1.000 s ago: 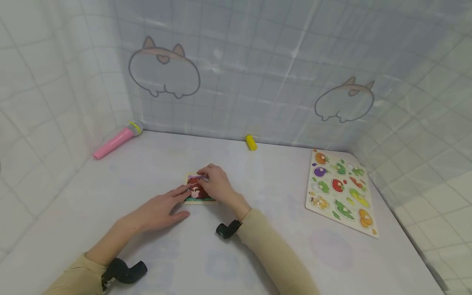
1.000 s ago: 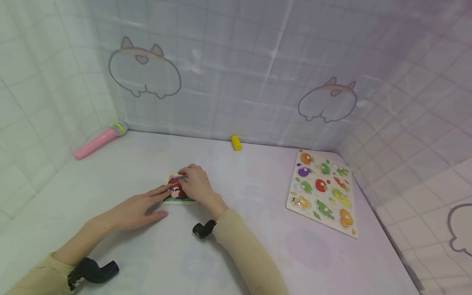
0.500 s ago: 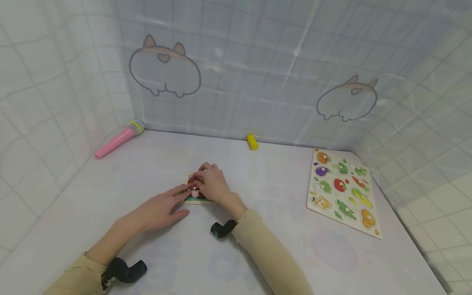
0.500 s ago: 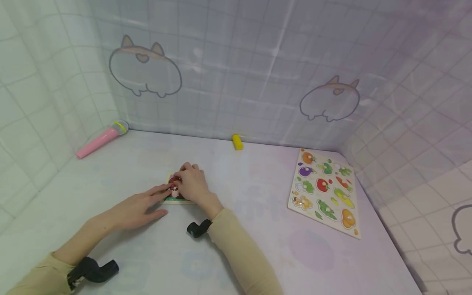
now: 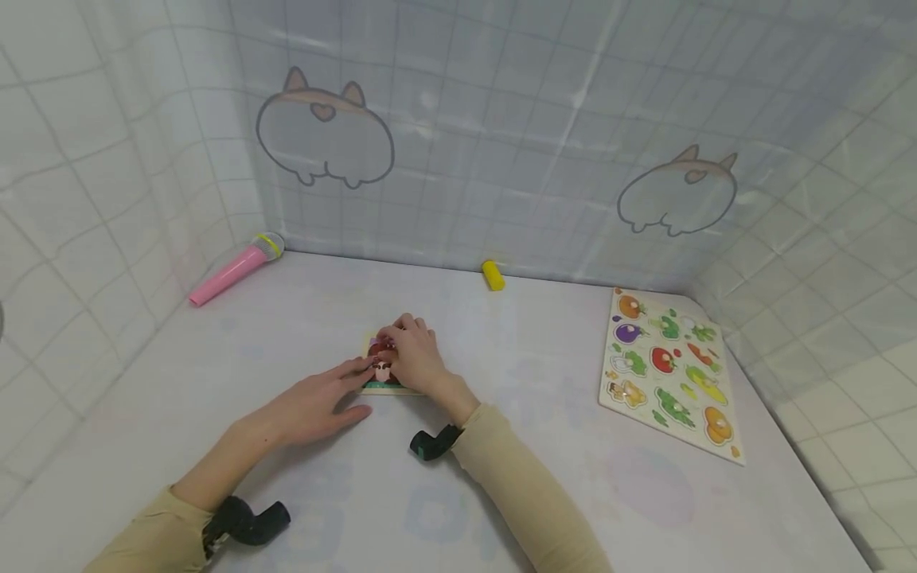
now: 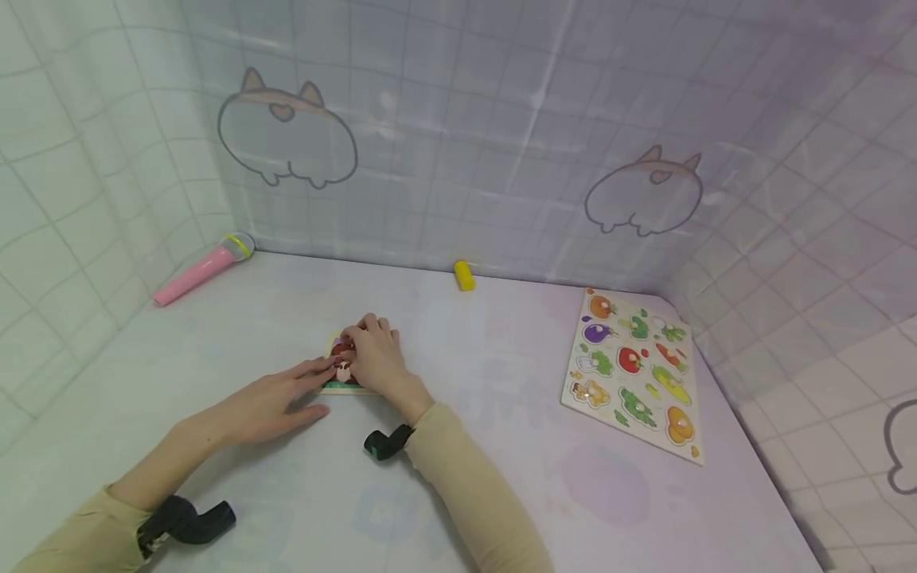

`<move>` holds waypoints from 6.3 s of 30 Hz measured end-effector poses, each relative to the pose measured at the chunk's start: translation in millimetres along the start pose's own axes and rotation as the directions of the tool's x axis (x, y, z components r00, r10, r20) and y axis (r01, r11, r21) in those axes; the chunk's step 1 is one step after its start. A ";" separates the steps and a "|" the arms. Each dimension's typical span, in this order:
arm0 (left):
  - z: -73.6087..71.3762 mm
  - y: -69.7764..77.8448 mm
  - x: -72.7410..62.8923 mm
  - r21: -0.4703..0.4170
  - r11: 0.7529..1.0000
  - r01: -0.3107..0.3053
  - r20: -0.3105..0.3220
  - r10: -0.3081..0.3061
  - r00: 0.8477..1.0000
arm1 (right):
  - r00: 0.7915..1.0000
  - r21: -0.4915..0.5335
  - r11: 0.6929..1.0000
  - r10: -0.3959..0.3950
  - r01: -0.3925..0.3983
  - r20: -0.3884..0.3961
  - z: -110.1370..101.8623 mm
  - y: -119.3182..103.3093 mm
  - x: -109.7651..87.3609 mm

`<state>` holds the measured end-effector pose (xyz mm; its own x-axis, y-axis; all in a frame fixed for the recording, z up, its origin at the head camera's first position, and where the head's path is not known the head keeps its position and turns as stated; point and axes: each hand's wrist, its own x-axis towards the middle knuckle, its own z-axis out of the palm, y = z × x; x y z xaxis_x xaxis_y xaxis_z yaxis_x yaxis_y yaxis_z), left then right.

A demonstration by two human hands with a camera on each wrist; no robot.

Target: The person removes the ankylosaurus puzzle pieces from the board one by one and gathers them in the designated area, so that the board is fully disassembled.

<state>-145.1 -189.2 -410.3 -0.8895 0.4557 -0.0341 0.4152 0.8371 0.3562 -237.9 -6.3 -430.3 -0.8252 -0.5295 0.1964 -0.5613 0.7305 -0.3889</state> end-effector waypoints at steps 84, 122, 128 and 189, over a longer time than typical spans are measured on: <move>5.5 -0.9 1.3 -0.002 1.000 0.025 -0.012 -0.025 1.000 | 0.968 0.482 0.854 0.246 -0.198 -0.039 -65.7 104.4 -50.0; 6.5 -2.2 2.0 -0.005 1.000 -0.007 -0.042 0.007 0.999 | 0.984 0.163 0.975 0.161 -0.148 -0.071 -52.4 108.4 -48.3; 6.0 -1.7 2.2 -0.004 1.000 -0.006 -0.042 0.005 0.999 | 0.986 0.158 0.978 0.149 -0.135 -0.079 -52.7 109.3 -48.9; 11.4 10.7 3.4 0.004 0.998 -0.066 -0.036 0.066 0.997 | 0.998 0.180 0.981 0.063 -0.067 0.029 -48.8 22.1 -2.4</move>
<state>-141.5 -175.3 -417.2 -0.8664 0.4989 0.0232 0.4739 0.8065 0.3535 -251.4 32.1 -395.5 -0.8566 -0.4949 0.1459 -0.4846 0.6749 -0.5565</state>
